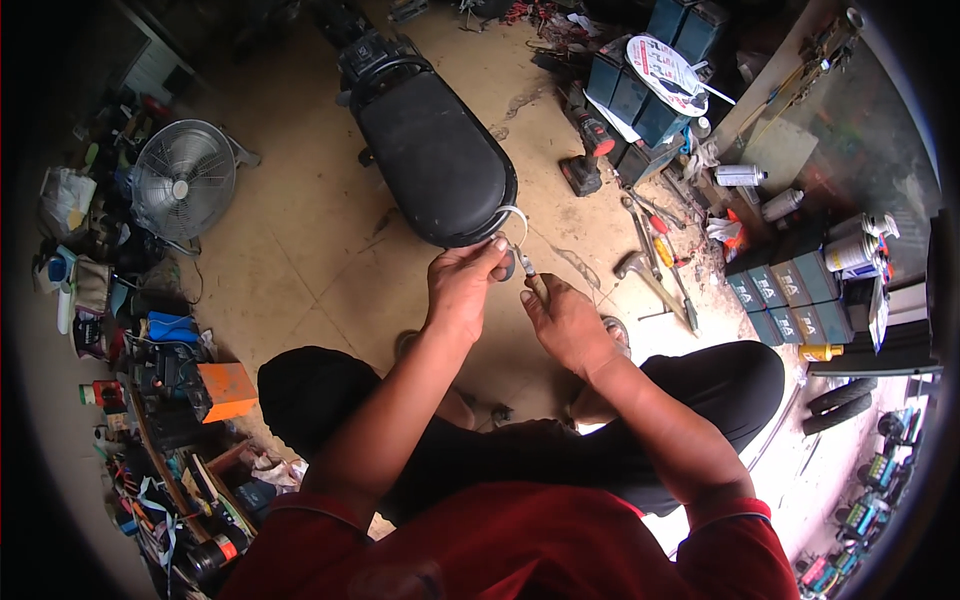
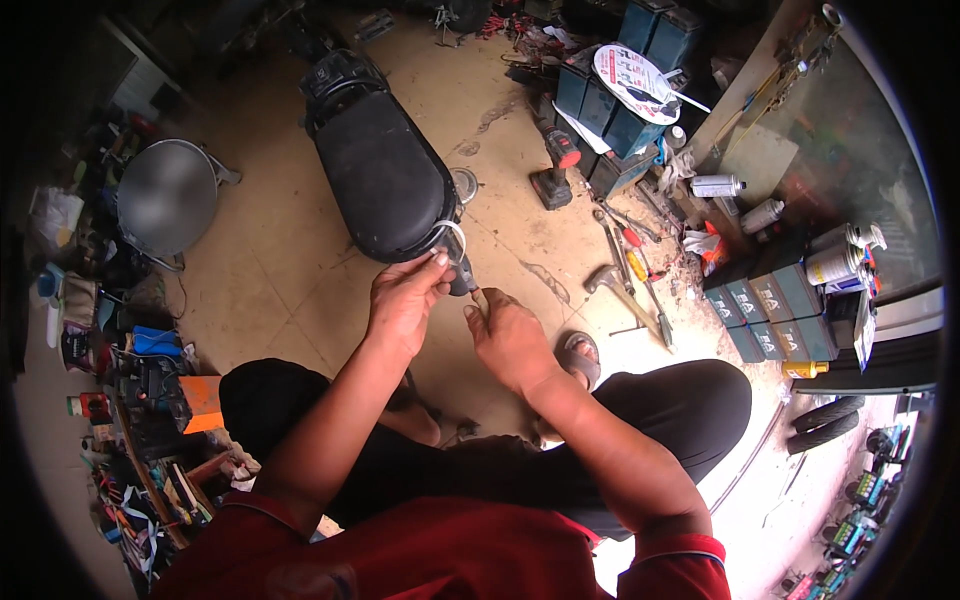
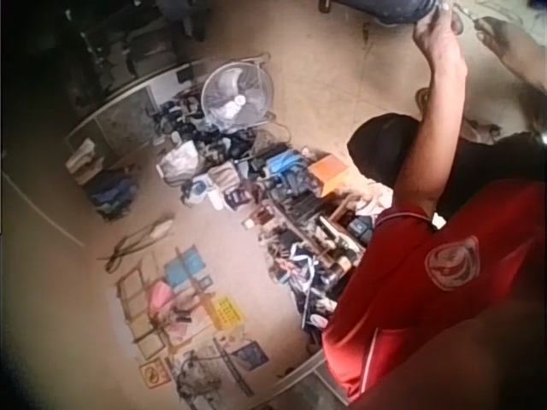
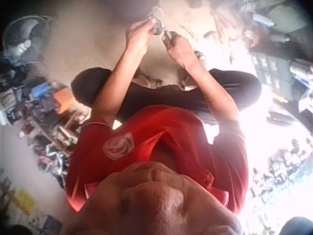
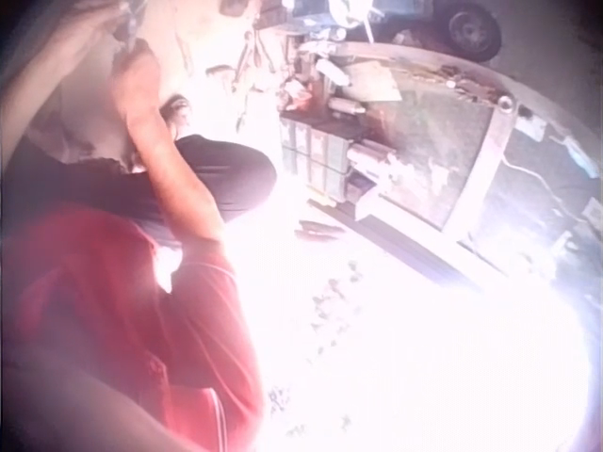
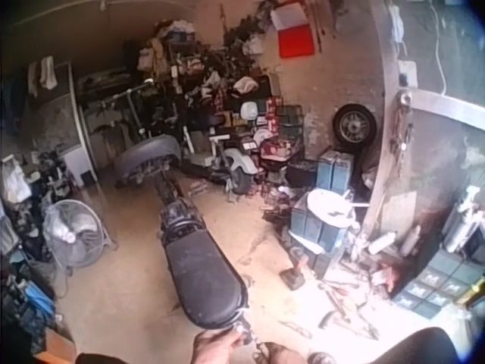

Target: The person uses pliers to strip insulation from a wire and then aligns and secures a motorcycle seat onto the vehicle frame by hand, checking the fit.

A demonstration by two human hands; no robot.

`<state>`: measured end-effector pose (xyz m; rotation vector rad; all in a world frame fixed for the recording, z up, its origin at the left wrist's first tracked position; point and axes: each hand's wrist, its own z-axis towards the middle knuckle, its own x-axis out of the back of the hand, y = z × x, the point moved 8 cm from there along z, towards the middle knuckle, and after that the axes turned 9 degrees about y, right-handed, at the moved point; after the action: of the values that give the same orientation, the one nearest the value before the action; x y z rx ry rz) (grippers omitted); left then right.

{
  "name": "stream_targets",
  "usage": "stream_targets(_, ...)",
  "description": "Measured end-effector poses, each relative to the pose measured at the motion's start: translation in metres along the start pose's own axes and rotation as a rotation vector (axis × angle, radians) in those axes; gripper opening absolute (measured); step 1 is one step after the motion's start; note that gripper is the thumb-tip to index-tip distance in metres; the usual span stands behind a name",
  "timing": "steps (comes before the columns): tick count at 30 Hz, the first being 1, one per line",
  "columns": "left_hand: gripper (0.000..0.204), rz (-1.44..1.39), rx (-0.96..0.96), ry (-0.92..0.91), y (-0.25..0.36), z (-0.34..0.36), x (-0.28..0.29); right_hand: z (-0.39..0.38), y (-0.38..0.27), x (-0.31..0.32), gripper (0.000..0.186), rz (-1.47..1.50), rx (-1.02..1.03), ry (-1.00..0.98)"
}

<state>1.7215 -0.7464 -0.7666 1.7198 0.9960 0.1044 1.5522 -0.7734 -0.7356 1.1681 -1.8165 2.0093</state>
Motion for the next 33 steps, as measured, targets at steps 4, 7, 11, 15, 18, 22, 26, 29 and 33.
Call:
stream_targets(4, 0.012, -0.006, 0.007, 0.001, 0.001, -0.002, -0.004, -0.005, -0.007, 0.001, 0.042, -0.082, 0.058, 0.067)
stream_targets(7, 0.008, -0.040, 0.033, 0.021, 0.000, -0.004, -0.006, -0.004, -0.008, 0.003, 0.040, -0.097, 0.099, 0.135)
stream_targets(11, 0.006, -0.058, 0.045, 0.032, 0.001, -0.006, -0.009, -0.002, -0.008, 0.004, 0.035, -0.106, 0.169, 0.199)
stream_targets(15, 0.008, -0.090, 0.069, 0.051, 0.001, -0.007, -0.009, -0.002, -0.011, 0.008, 0.033, -0.123, 0.200, 0.228)
stream_targets(18, 0.009, -0.099, 0.084, 0.056, -0.001, -0.007, -0.008, -0.003, -0.015, 0.010, 0.032, -0.126, 0.234, 0.250)
stream_targets(22, 0.009, -0.117, 0.092, 0.038, 0.000, -0.010, -0.011, -0.001, -0.014, 0.010, 0.030, -0.144, 0.255, 0.267)
stream_targets(26, 0.009, -0.130, 0.092, 0.036, -0.001, -0.009, -0.010, -0.001, -0.014, 0.010, 0.027, -0.157, 0.242, 0.265)
stream_targets(29, 0.008, -0.132, 0.094, 0.038, -0.001, -0.009, -0.010, 0.001, -0.012, 0.010, 0.027, -0.168, 0.240, 0.265)
stream_targets(33, 0.008, -0.127, 0.097, 0.035, -0.003, -0.009, -0.008, 0.009, 0.000, 0.003, 0.031, -0.225, 0.228, 0.243)
